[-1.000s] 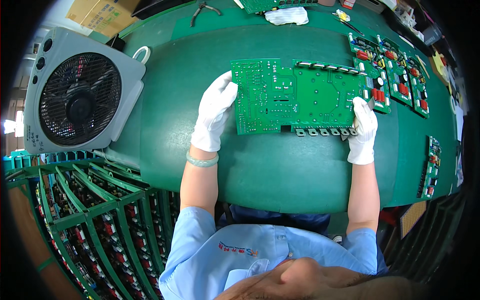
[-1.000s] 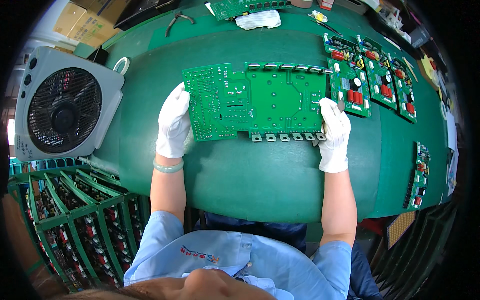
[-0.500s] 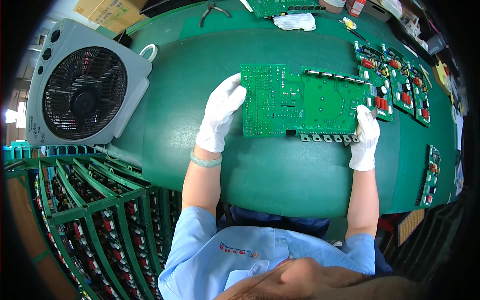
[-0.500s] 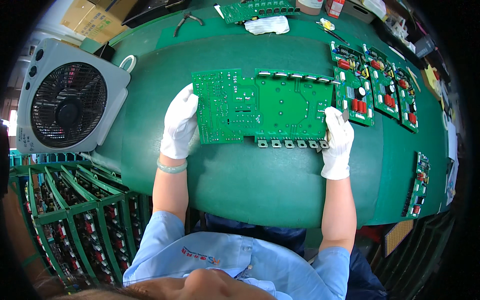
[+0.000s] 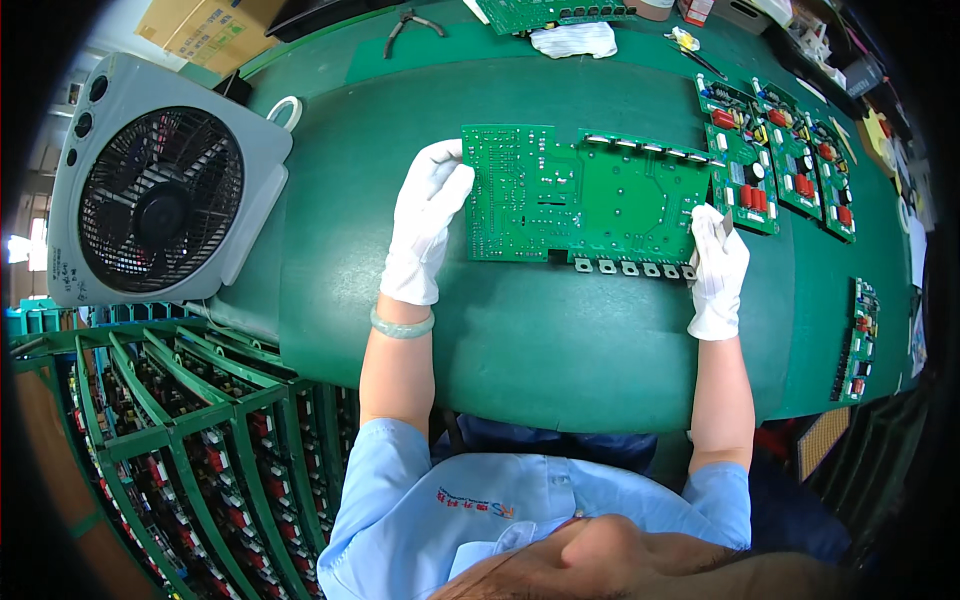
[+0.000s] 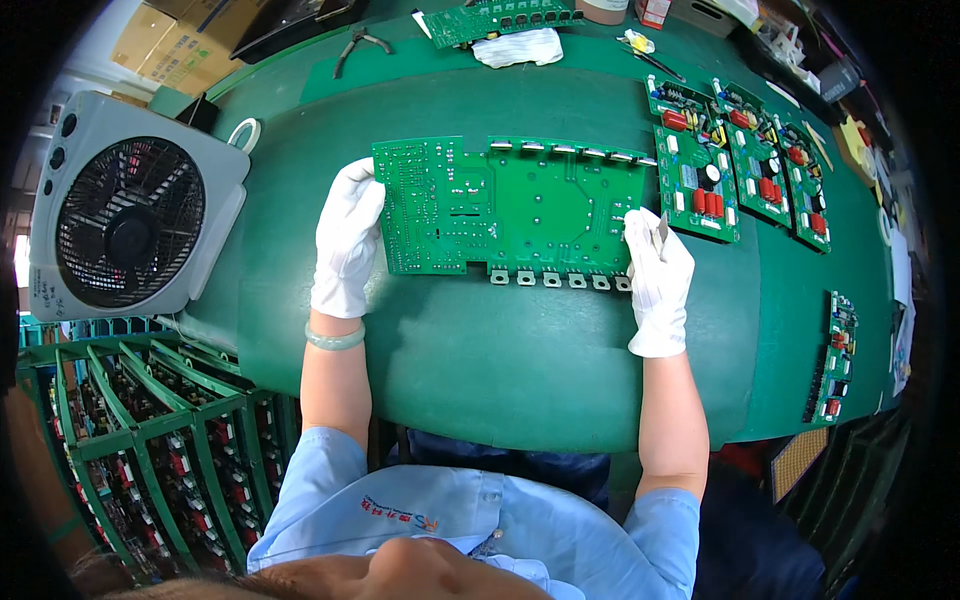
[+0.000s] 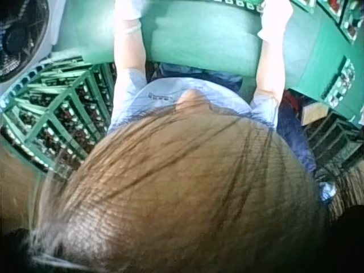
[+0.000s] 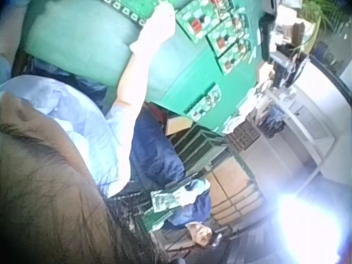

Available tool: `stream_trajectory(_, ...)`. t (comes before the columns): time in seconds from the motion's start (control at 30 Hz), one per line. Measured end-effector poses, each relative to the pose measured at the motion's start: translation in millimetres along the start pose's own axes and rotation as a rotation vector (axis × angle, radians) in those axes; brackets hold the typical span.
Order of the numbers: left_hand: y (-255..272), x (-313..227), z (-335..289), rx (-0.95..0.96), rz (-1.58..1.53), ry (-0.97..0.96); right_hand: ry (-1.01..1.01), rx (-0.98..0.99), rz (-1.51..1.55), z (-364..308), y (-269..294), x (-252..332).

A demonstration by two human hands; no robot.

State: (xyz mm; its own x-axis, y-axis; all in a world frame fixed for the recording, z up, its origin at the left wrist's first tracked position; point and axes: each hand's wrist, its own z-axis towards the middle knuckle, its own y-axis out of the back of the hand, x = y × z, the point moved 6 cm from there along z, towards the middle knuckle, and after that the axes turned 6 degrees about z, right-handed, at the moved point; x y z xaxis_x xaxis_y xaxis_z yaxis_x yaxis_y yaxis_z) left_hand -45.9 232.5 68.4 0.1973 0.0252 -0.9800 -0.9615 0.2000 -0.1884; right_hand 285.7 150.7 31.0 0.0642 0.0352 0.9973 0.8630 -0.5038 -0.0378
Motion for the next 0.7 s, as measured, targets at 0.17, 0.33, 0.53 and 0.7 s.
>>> stream_trajectory(0.17,0,-1,0,-0.028,0.046,-0.014,-0.005,0.015,-0.022,0,-1,0)
stream_trajectory(0.33,4,1,1,-0.042,0.075,-0.017,-0.058,0.063,-0.035,-4,-3,4)
stream_trajectory(0.53,19,-1,10,0.034,0.103,-0.127,0.139,0.373,-0.062,4,-1,0)
stream_trajectory(0.7,55,17,23,0.097,0.179,-0.109,0.737,0.614,-0.349,-25,-42,49)
